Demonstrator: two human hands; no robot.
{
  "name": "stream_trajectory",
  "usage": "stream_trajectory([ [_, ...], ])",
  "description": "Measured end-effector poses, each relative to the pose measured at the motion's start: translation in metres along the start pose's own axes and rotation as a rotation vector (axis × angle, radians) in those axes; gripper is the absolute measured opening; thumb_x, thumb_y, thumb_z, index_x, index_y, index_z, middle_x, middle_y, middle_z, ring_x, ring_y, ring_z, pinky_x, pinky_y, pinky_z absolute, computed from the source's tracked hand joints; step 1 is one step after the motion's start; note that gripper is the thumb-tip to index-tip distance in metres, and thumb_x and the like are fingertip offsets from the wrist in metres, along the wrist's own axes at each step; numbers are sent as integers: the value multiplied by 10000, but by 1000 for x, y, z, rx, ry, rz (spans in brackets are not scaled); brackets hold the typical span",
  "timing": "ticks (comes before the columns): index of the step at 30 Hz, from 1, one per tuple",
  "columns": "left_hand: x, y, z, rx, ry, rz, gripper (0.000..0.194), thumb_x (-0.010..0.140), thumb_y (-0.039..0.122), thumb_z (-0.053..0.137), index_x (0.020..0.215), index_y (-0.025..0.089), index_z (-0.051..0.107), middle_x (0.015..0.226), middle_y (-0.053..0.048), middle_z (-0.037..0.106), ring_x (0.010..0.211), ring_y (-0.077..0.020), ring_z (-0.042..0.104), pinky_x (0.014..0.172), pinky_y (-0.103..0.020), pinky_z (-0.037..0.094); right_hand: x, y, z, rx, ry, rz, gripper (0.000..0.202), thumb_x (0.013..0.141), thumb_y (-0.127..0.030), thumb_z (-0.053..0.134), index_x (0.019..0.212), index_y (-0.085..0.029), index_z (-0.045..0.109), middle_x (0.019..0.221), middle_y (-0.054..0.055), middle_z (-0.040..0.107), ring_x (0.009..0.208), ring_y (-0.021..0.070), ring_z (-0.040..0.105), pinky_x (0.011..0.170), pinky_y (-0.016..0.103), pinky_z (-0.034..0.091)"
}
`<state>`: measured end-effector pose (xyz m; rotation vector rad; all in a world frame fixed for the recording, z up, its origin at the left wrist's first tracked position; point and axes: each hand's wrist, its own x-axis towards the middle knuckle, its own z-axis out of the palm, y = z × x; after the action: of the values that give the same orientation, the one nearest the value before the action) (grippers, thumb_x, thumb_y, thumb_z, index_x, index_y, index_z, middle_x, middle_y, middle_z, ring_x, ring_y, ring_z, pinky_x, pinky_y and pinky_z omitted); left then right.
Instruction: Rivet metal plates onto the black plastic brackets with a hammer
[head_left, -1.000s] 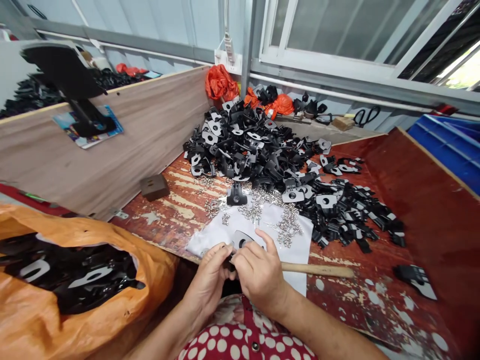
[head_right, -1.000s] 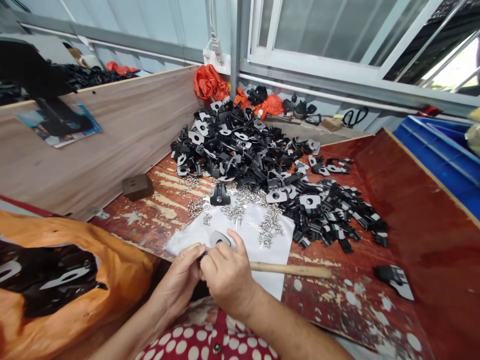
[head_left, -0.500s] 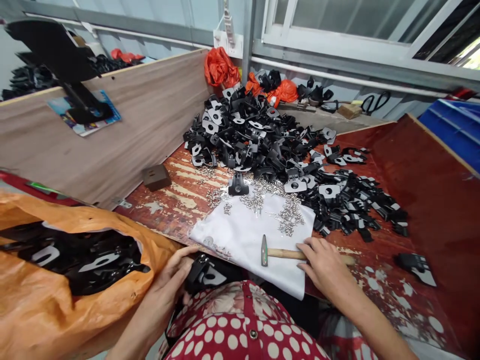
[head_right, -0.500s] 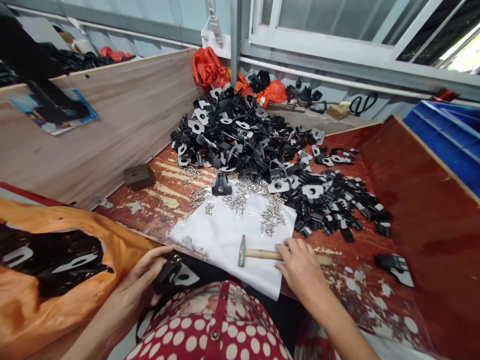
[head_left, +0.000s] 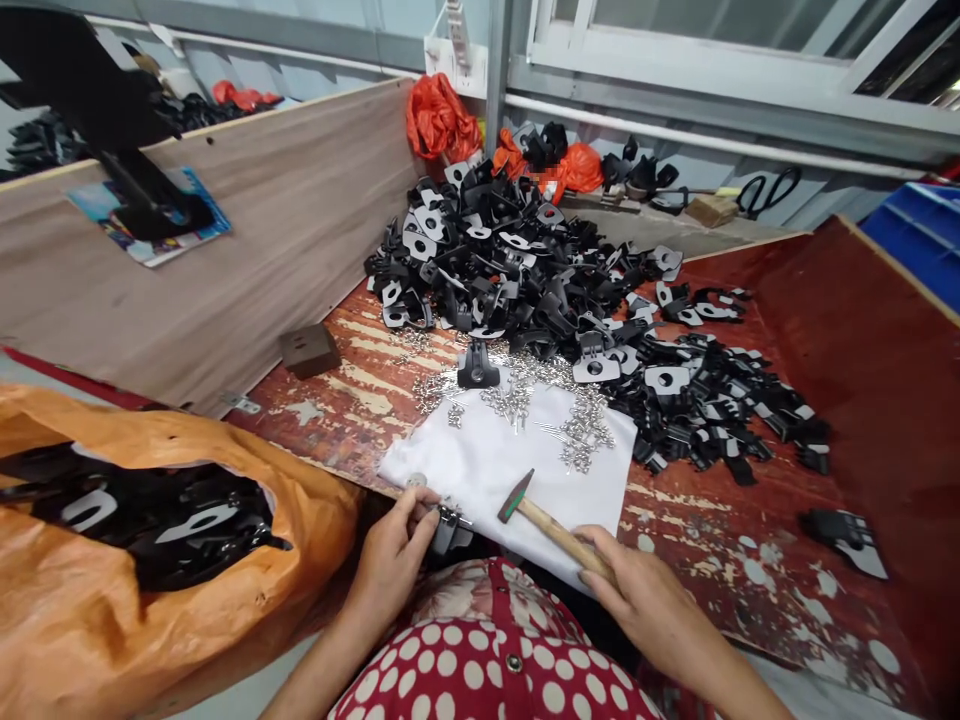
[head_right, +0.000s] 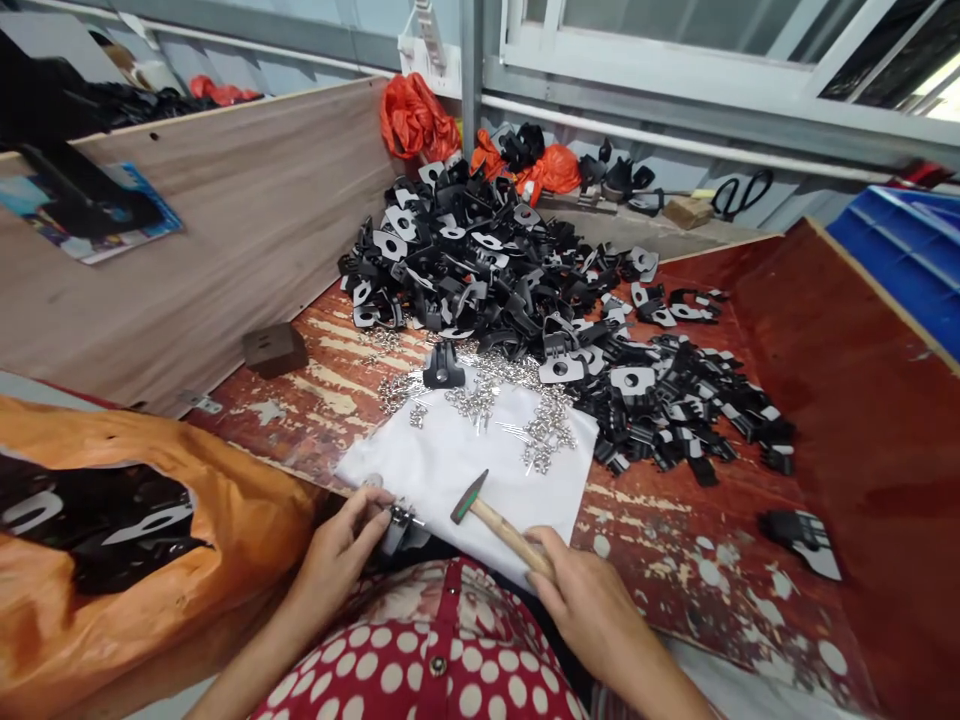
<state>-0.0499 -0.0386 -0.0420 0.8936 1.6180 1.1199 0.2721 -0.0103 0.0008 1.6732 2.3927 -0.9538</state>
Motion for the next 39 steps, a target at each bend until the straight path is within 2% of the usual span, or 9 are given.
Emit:
stream_trajectory([
  [5, -5, -12, 4, 82, 58, 80, 151, 806, 313, 730, 949, 283, 771, 879, -11, 752, 866, -252, 659, 852, -291, 472, 6, -15, 13, 235, -26, 0, 158, 1017, -345, 406, 1047, -306, 556, 829, -20, 697, 749, 201, 683, 654, 264, 443],
  [9, -7, -15, 4, 106, 42, 77, 150, 847, 361, 658, 907, 264, 755, 913, -41, 769, 907, -275, 682, 853, -327, 496, 15, -25, 25, 276, -20, 5, 136, 1010, -329, 399, 993, -277, 523, 801, -17, 667, 725, 189, 662, 637, 253, 443],
  [12, -11, -14, 8, 155, 9, 55, 260, 752, 346, 741, 994, 252, 725, 954, -48, 763, 904, -290, 687, 811, -354, 516, 21, -32, 28, 250, -7, 1, 116, 1001, -306, 418, 1013, -270, 527, 834, -10, 678, 764, 197, 663, 675, 263, 446],
  [15, -15, -14, 12, 229, 0, 60, 395, 649, 256, 785, 1031, 248, 684, 990, -47, 761, 946, -309, 680, 867, -399, 493, 24, -41, 24, 208, 0, -31, 138, 1004, -279, 427, 1076, -274, 545, 887, -4, 694, 811, 204, 673, 715, 273, 449],
  [20, -26, -14, -6, 250, -77, 96, 332, 889, 405, 581, 1173, 245, 644, 1124, -68, 741, 1062, -294, 661, 951, -409, 462, 30, -54, 21, 99, 18, -170, 260, 1003, -208, 405, 1196, -279, 565, 998, 19, 718, 887, 219, 702, 740, 291, 474],
  [25, -27, -3, -21, 76, -49, 27, 364, 969, 538, 464, 1070, 249, 661, 858, -11, 679, 813, -231, 621, 727, -307, 497, 41, -54, 26, -36, 133, -170, 412, 986, -185, 401, 1370, -261, 530, 1119, 68, 731, 940, 261, 727, 763, 340, 529],
  [28, -17, 6, -15, -66, 13, -54, 371, 934, 586, 519, 1002, 240, 633, 729, 32, 601, 646, -179, 551, 564, -245, 451, 43, -51, 27, -20, 134, -180, 392, 990, -196, 413, 1347, -266, 559, 1126, 59, 740, 950, 253, 732, 773, 340, 550],
  [31, -6, 9, -6, -110, 13, -85, 395, 908, 614, 547, 996, 231, 597, 616, 75, 499, 482, -133, 422, 412, -207, 326, 41, -49, 27, 16, 139, -197, 391, 991, -195, 428, 1350, -266, 566, 1143, 54, 741, 975, 240, 733, 818, 339, 563],
  [39, -2, 3, -6, -88, 36, -73, 435, 934, 610, 508, 1095, 214, 585, 600, 77, 516, 431, -112, 375, 378, -198, 286, 39, -46, 32, 6, 168, -209, 396, 1002, -202, 420, 1372, -271, 547, 1176, 65, 732, 987, 243, 734, 840, 357, 581],
])
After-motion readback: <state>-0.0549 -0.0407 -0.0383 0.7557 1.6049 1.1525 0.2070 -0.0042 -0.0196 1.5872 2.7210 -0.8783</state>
